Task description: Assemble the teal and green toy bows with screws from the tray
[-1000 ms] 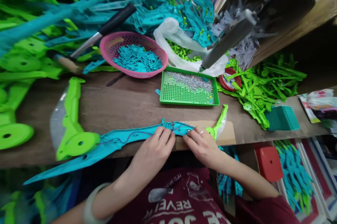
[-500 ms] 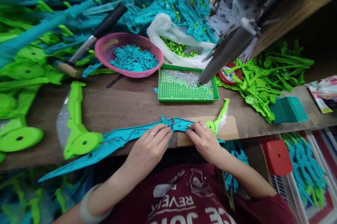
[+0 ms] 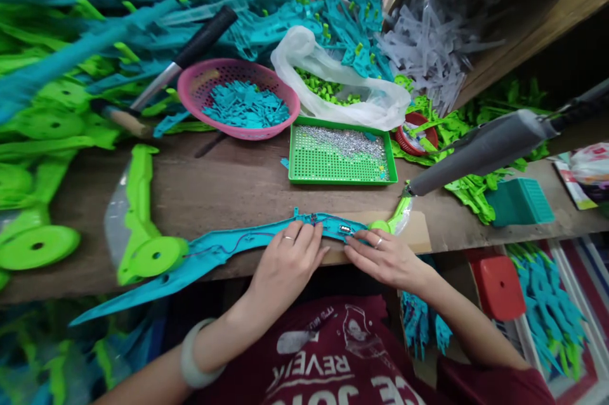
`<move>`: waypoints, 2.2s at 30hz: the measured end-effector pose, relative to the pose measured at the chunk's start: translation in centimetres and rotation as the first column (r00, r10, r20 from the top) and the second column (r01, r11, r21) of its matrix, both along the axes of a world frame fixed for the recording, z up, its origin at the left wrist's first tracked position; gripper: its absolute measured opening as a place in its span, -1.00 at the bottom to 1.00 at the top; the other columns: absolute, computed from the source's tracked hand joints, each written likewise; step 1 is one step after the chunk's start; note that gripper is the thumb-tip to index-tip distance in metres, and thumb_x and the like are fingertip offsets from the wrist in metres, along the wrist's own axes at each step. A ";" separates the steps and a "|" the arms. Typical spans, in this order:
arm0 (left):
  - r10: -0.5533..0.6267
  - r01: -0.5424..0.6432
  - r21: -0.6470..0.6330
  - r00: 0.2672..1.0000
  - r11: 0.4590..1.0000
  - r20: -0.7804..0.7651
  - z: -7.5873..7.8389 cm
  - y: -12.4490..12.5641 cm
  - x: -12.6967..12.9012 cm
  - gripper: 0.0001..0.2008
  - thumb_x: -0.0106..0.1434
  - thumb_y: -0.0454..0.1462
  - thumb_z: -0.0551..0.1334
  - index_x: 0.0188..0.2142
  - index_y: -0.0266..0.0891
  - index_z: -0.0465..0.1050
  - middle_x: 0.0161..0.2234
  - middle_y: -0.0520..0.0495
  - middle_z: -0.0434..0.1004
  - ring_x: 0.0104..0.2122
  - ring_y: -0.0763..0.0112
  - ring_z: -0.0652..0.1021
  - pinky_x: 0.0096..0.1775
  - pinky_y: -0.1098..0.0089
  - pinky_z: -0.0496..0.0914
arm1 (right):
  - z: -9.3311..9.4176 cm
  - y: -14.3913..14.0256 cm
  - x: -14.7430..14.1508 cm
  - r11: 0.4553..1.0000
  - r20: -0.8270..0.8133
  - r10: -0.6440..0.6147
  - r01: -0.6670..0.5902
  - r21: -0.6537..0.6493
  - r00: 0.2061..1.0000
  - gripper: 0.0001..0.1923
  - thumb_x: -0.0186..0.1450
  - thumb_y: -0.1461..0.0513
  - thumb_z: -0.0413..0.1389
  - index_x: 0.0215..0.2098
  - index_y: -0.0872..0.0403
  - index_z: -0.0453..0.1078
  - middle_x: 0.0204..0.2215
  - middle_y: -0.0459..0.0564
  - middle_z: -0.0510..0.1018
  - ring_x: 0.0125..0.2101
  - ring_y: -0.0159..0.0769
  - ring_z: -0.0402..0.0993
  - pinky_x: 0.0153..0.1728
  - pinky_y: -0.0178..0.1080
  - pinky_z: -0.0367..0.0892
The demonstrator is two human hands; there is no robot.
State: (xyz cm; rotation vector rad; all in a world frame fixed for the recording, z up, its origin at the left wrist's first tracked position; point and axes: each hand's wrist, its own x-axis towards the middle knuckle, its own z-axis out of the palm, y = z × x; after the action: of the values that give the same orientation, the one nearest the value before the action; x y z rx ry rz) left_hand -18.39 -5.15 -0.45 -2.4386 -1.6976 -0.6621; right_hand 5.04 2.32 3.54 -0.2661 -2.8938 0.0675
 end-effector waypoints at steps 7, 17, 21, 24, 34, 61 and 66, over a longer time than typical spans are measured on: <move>0.003 0.003 0.061 0.994 0.998 -0.107 0.5 0.3 0.0 -0.70 0.44 -0.31 0.12 -0.01 -0.48 0.53 -0.32 -0.25 0.50 -0.23 0.07 0.52 -0.28 0.19 0.45 | -0.1 3.8 -3.0 0.864 -0.117 -0.386 0.313 -0.395 0.915 -0.88 0.40 0.28 0.14 -0.09 0.08 0.42 -0.26 0.04 0.59 -0.22 -0.20 0.45 -0.11 -0.10 0.36; -0.050 0.060 0.126 0.996 0.990 -0.079 0.8 0.6 0.0 -0.70 0.46 -0.38 0.08 -0.01 -0.52 0.54 0.01 -0.30 0.60 -0.03 0.07 0.51 -0.06 0.16 0.41 | 0.5 5.2 -6.0 0.860 0.205 -0.209 0.280 -0.426 0.956 -0.81 0.45 0.34 0.00 -0.19 0.12 0.46 -0.31 0.02 0.43 -0.23 -0.21 0.32 -0.10 -0.14 0.33; -0.075 0.079 0.130 0.996 0.988 -0.041 0.6 0.8 -0.2 -0.69 0.47 -0.38 0.06 -0.04 -0.54 0.55 -0.04 -0.27 0.63 -0.04 0.07 0.53 -0.04 0.17 0.40 | 0.2 4.4 -6.1 0.841 0.235 -0.246 0.328 -0.431 0.940 -0.81 0.42 0.37 0.01 -0.18 0.12 0.46 -0.29 0.03 0.40 -0.22 -0.20 0.30 -0.14 -0.17 0.31; -0.097 0.097 0.131 0.995 0.987 -0.009 0.4 0.8 -0.2 -0.70 0.47 -0.38 0.07 -0.06 -0.55 0.55 -0.05 -0.28 0.64 -0.04 0.07 0.54 -0.04 0.16 0.39 | 0.2 4.2 -6.3 0.800 0.213 -0.309 0.374 -0.469 0.927 -0.84 0.41 0.38 0.02 -0.19 0.12 0.45 -0.30 0.02 0.41 -0.22 -0.20 0.32 -0.15 -0.18 0.30; -0.131 0.124 0.124 0.990 0.984 0.047 0.3 1.1 -0.4 -0.73 0.44 -0.40 0.11 -0.08 -0.59 0.54 -0.09 -0.31 0.64 -0.05 0.04 0.54 -0.05 0.14 0.41 | 0.4 3.3 -6.5 0.738 0.196 -0.369 0.414 -0.532 0.909 -0.84 0.39 0.39 0.04 -0.22 0.11 0.46 -0.31 0.01 0.40 -0.20 -0.19 0.31 -0.14 -0.18 0.29; -0.136 0.127 0.103 0.987 0.987 0.085 0.1 0.9 -0.5 -0.81 0.38 -0.44 0.13 -0.19 -0.38 0.55 -0.15 -0.23 0.64 -0.05 0.09 0.56 -0.01 0.14 0.40 | -1.3 1.4 -5.7 0.784 -0.049 -0.449 0.368 -0.500 0.892 -0.80 0.42 0.35 -0.01 -0.21 0.08 0.46 -0.33 0.03 0.41 -0.24 -0.19 0.32 -0.20 -0.12 0.35; -0.135 0.125 0.103 0.986 0.987 0.094 0.1 0.9 -0.5 -0.80 0.40 -0.42 0.13 -0.20 -0.36 0.55 -0.17 -0.21 0.64 -0.05 0.12 0.56 -0.01 0.16 0.41 | -1.4 1.1 -5.6 0.806 -0.065 -0.446 0.368 -0.464 0.893 -0.80 0.45 0.30 0.02 -0.23 0.08 0.49 -0.36 0.02 0.41 -0.26 -0.20 0.31 -0.24 -0.14 0.36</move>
State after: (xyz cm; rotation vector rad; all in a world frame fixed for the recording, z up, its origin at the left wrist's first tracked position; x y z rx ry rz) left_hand -18.90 -4.27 -0.38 -2.5033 -1.5094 -0.8755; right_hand -0.58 3.46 2.19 -0.9130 -2.5453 0.6430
